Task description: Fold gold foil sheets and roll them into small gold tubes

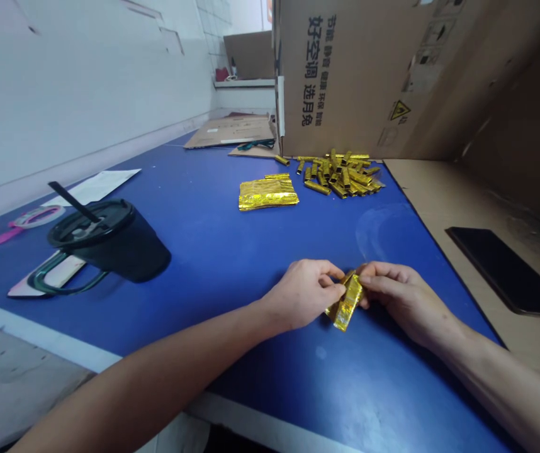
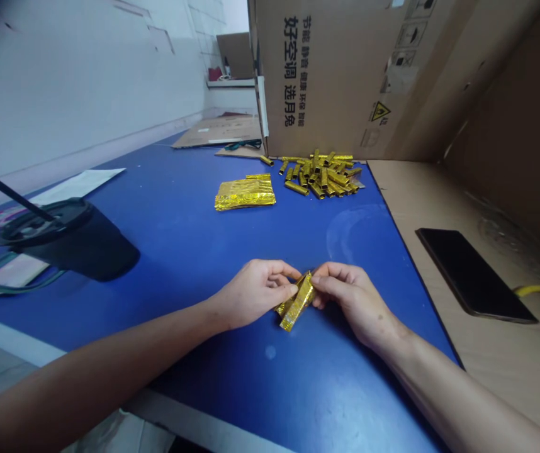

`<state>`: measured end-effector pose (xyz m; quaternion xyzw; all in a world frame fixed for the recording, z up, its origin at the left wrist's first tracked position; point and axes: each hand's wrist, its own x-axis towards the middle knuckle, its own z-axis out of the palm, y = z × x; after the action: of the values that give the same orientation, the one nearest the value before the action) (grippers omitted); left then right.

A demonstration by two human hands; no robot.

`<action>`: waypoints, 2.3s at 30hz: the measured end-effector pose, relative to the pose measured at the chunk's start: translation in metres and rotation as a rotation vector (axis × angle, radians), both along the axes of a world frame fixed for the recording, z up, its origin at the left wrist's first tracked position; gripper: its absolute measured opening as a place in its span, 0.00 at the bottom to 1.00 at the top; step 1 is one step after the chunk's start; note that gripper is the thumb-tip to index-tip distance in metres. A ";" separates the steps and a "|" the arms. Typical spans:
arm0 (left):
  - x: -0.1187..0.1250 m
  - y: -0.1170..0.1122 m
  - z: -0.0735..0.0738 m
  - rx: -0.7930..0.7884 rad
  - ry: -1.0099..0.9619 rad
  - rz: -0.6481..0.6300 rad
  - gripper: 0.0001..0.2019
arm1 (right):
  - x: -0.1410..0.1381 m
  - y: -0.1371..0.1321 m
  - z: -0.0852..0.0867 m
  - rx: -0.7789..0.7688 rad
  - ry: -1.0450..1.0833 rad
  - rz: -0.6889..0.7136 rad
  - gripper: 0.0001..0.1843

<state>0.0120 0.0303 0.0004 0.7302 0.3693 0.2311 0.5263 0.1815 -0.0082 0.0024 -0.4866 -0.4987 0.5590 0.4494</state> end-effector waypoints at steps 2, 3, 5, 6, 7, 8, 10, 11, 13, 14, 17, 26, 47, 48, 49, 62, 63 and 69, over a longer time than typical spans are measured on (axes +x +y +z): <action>0.000 -0.001 0.001 0.011 0.002 -0.010 0.12 | -0.001 0.000 0.001 0.006 -0.007 0.014 0.10; 0.000 -0.002 0.002 0.016 0.003 -0.012 0.12 | -0.001 0.000 0.001 0.007 -0.011 0.020 0.10; -0.001 -0.005 0.004 0.027 0.003 -0.012 0.12 | -0.002 -0.001 0.002 0.002 -0.015 0.030 0.09; -0.001 -0.005 0.004 0.037 0.002 -0.010 0.12 | -0.002 -0.001 0.003 -0.005 -0.015 0.032 0.09; -0.001 -0.006 0.005 0.049 -0.001 -0.004 0.12 | -0.003 -0.001 0.003 -0.014 -0.014 0.032 0.09; -0.001 -0.007 0.005 0.062 -0.005 0.003 0.12 | -0.003 -0.001 0.004 -0.023 -0.013 0.031 0.09; -0.001 -0.008 0.005 0.084 -0.012 0.015 0.12 | -0.003 0.000 0.004 -0.036 -0.005 0.025 0.08; -0.001 -0.008 0.005 0.091 -0.014 0.020 0.12 | -0.003 0.000 0.005 -0.040 -0.001 0.024 0.08; -0.001 -0.008 0.004 0.100 -0.013 0.027 0.12 | -0.002 0.000 0.005 -0.046 0.009 0.029 0.08; -0.001 -0.008 0.004 0.106 -0.013 0.029 0.12 | -0.002 0.001 0.005 -0.049 0.017 0.031 0.08; -0.001 -0.009 0.004 0.131 -0.009 0.022 0.12 | -0.002 0.001 0.006 -0.071 0.057 0.021 0.09; 0.000 -0.014 0.008 0.239 0.036 -0.078 0.17 | -0.002 0.002 0.007 -0.165 0.134 -0.075 0.07; 0.000 -0.027 0.020 0.340 0.018 -0.104 0.24 | -0.008 -0.001 0.005 -0.166 0.174 -0.111 0.11; 0.000 -0.028 0.020 0.346 0.029 -0.104 0.25 | -0.008 -0.001 0.004 -0.165 0.169 -0.118 0.11; 0.000 -0.028 0.021 0.352 0.036 -0.105 0.25 | -0.008 -0.001 0.003 -0.163 0.165 -0.127 0.11; 0.004 -0.029 0.016 0.329 0.022 0.030 0.22 | -0.013 -0.003 0.003 -0.116 0.263 -0.224 0.09; 0.005 -0.029 0.016 0.332 0.023 0.049 0.21 | -0.013 -0.003 0.003 -0.109 0.282 -0.229 0.09; 0.004 -0.033 0.016 0.434 0.028 0.030 0.22 | -0.014 -0.005 0.003 -0.073 0.313 -0.271 0.09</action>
<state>0.0159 -0.0023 0.0159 0.8239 0.3290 0.3030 0.3481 0.1670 -0.0130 0.0050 -0.4726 -0.3321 0.5798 0.5747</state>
